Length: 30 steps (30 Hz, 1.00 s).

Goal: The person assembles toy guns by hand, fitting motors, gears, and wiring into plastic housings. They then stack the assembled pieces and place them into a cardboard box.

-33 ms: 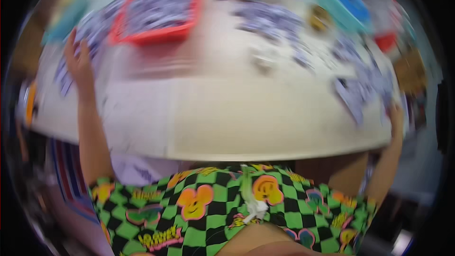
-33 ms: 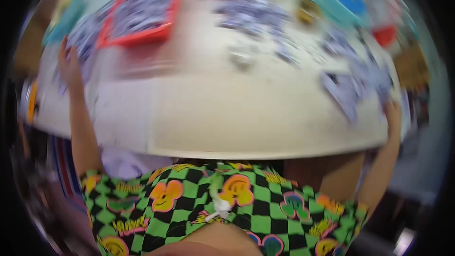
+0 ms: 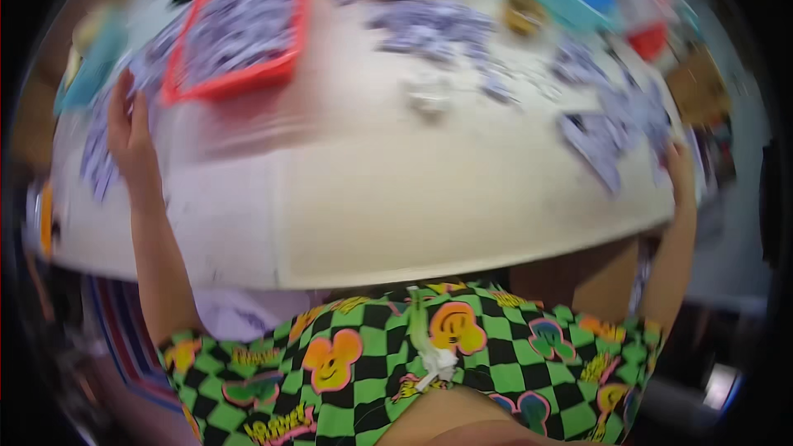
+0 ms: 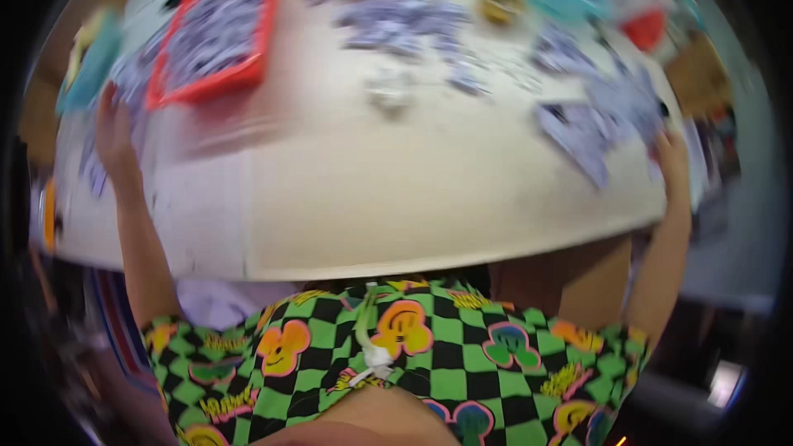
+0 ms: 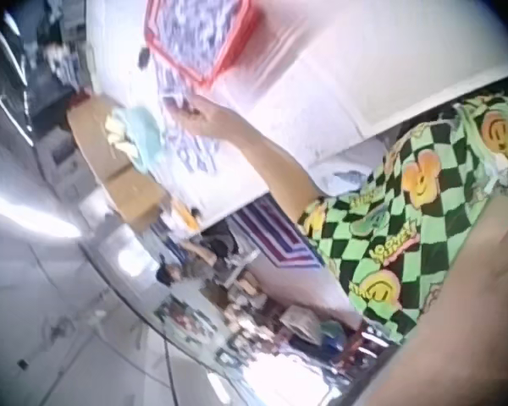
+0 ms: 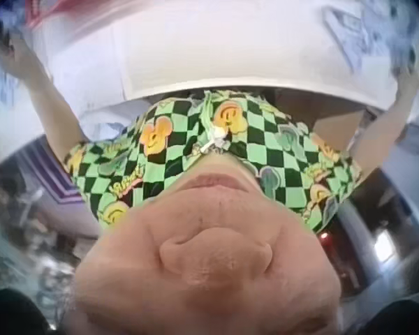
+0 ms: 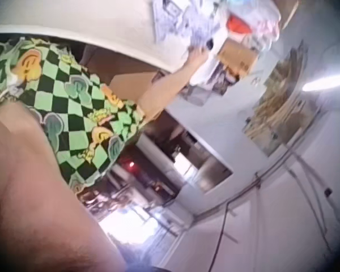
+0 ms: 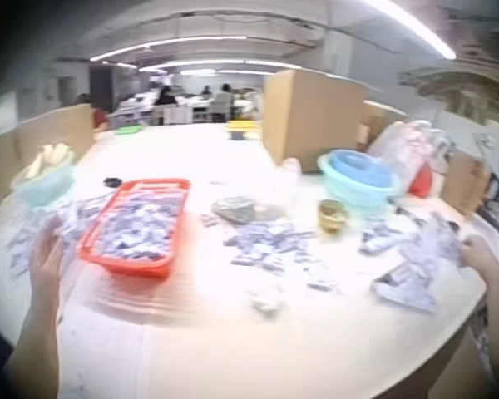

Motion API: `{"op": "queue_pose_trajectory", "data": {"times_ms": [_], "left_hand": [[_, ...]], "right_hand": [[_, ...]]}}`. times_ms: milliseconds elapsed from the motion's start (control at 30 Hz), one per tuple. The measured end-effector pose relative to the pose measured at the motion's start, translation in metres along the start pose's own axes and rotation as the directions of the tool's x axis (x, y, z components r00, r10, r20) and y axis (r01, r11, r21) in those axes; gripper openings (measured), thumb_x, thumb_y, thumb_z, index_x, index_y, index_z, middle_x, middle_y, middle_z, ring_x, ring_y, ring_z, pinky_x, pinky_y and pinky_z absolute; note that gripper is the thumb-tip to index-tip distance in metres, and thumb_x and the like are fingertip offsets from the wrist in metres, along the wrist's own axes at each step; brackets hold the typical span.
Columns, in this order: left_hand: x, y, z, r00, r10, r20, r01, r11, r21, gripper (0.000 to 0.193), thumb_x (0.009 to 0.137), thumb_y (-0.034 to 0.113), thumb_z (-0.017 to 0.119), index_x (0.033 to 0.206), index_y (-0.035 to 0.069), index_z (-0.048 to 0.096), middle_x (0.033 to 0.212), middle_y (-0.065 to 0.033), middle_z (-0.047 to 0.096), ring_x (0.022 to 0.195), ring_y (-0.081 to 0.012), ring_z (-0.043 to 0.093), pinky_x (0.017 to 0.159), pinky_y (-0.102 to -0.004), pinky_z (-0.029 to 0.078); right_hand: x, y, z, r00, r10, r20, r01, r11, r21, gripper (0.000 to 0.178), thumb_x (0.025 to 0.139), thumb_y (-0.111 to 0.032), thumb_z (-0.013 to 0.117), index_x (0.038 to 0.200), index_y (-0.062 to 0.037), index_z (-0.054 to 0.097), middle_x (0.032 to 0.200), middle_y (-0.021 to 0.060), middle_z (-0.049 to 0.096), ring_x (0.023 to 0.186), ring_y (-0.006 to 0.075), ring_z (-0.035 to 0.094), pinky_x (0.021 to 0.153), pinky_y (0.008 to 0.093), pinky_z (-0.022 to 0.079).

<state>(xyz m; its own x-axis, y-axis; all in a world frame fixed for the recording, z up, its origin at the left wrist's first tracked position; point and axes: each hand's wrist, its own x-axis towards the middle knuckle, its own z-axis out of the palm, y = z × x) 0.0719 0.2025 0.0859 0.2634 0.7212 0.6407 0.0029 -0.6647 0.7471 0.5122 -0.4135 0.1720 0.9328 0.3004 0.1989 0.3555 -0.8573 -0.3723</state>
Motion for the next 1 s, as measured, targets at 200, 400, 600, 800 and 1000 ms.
{"op": "queue_pose_trajectory", "data": {"times_ms": [200, 400, 600, 800, 1000], "left_hand": [[-0.082, 0.109, 0.123, 0.577, -0.093, 0.811, 0.594, 0.730, -0.339, 0.049, 0.089, 0.020, 0.046, 0.131, 0.001, 0.029, 0.123, -0.0143, 0.045, 0.111, -0.0199, 0.045, 0.092, -0.0309, 0.036], [-0.103, 0.140, 0.131, 0.323, -0.139, 0.936, 0.885, 0.395, -0.247, 0.056, 0.087, 0.022, 0.049, 0.132, 0.001, 0.024, 0.113, -0.0123, 0.050, 0.102, -0.0197, 0.051, 0.083, -0.0324, 0.044], [-0.087, 0.132, 0.099, 0.508, -0.047, 0.860, 0.837, 0.261, -0.480, 0.038, 0.084, 0.013, 0.052, 0.117, 0.001, 0.037, 0.102, -0.0104, 0.054, 0.082, -0.0203, 0.060, 0.071, -0.0314, 0.051], [-0.044, 0.080, 0.043, 0.689, -0.177, 0.703, 0.706, 0.386, -0.594, 0.032, 0.085, 0.015, 0.050, 0.112, -0.002, 0.043, 0.097, -0.0133, 0.057, 0.082, -0.0211, 0.060, 0.074, -0.0321, 0.050], [0.076, -0.015, -0.002, 0.715, -0.553, 0.428, 0.699, 0.579, -0.421, 0.027, 0.088, 0.016, 0.045, 0.106, -0.005, 0.046, 0.096, -0.0162, 0.058, 0.080, -0.0190, 0.061, 0.065, -0.0262, 0.053]], "right_hand": [[-0.041, -0.159, 0.033, 0.990, -0.124, 0.061, 0.108, 0.970, 0.218, 0.018, 0.082, -0.014, 0.049, 0.088, 0.0031, 0.051, 0.065, 0.0026, 0.051, 0.055, 0.0077, 0.048, 0.051, 0.0228, 0.038], [-0.071, -0.283, 0.086, 0.833, -0.473, 0.286, 0.330, 0.841, 0.429, 0.011, 0.081, -0.009, 0.048, 0.085, 0.0013, 0.051, 0.064, 0.0013, 0.048, 0.058, 0.0069, 0.043, 0.054, 0.0223, 0.037], [-0.088, -0.368, 0.092, 0.718, -0.660, 0.221, 0.594, 0.746, 0.301, 0.015, 0.083, -0.010, 0.048, 0.090, 0.0023, 0.051, 0.070, 0.0005, 0.050, 0.060, 0.0075, 0.044, 0.057, 0.0221, 0.038], [-0.102, -0.362, 0.101, 0.675, -0.727, 0.126, 0.582, 0.629, 0.516, 0.024, 0.084, -0.013, 0.051, 0.103, 0.0015, 0.049, 0.088, 0.0024, 0.048, 0.071, 0.0066, 0.043, 0.063, 0.0193, 0.037], [-0.111, -0.281, 0.092, 0.830, -0.505, 0.238, 0.371, 0.818, 0.440, 0.026, 0.081, -0.008, 0.053, 0.106, 0.0009, 0.049, 0.091, 0.0025, 0.049, 0.070, 0.0064, 0.043, 0.062, 0.0187, 0.036]]}}
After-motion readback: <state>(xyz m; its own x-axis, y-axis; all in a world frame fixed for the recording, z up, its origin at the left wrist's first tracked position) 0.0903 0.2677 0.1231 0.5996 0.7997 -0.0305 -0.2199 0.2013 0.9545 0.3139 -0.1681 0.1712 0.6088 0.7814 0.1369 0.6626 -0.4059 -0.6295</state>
